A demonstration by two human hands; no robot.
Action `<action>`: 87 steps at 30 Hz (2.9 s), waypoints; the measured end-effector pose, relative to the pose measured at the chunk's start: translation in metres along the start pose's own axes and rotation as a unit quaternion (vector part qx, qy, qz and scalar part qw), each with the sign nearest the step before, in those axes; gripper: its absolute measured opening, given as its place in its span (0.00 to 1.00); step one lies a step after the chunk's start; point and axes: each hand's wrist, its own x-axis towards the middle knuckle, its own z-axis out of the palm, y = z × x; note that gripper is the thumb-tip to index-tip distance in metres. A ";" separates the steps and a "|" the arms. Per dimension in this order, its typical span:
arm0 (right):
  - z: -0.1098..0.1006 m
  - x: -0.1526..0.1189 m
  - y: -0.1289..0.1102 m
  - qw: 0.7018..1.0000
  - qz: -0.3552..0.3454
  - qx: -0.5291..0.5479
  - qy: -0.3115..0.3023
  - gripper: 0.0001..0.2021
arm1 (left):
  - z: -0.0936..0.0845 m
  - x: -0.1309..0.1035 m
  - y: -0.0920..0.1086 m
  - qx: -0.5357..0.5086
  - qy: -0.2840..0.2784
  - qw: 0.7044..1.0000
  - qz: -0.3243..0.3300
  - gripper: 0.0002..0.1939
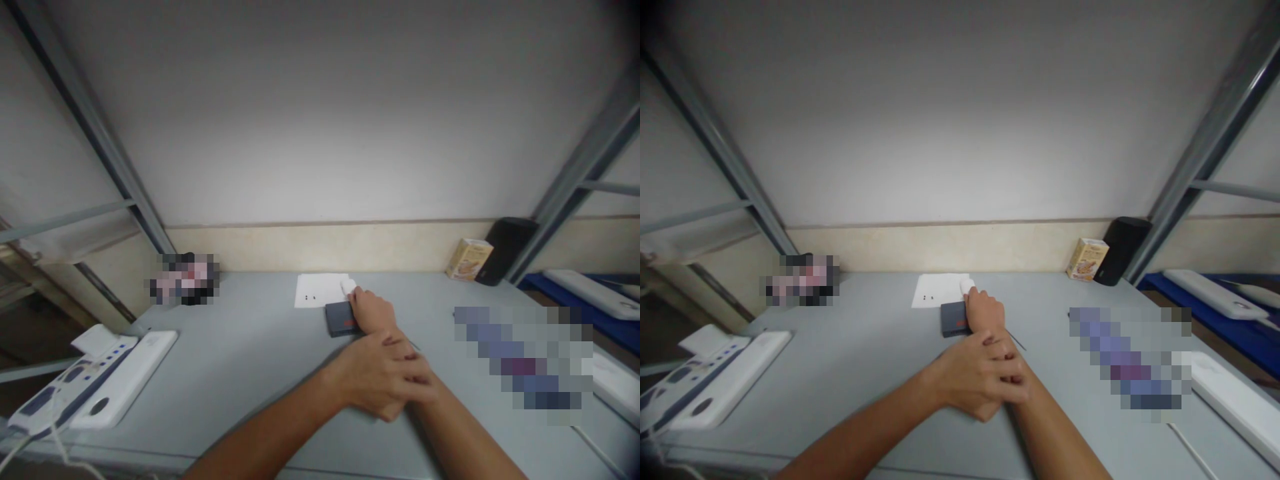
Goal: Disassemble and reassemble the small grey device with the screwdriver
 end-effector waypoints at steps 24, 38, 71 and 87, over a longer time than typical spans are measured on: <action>-0.031 0.014 0.062 0.970 -0.070 0.136 -0.191 0.15 | -0.007 -0.086 -0.069 -0.314 -0.036 0.857 -0.406 0.32; -0.041 0.018 0.116 0.970 -0.026 0.147 -0.192 0.23 | -0.014 -0.095 -0.075 -0.314 -0.090 0.861 -0.391 0.34; -0.053 0.013 0.034 0.529 -0.097 0.823 0.183 0.18 | 0.016 -0.076 -0.070 -0.204 0.030 0.906 -0.369 0.13; -0.016 0.005 -0.004 0.599 -0.154 0.775 0.131 0.15 | 0.011 -0.078 -0.069 -0.271 0.003 0.895 -0.355 0.27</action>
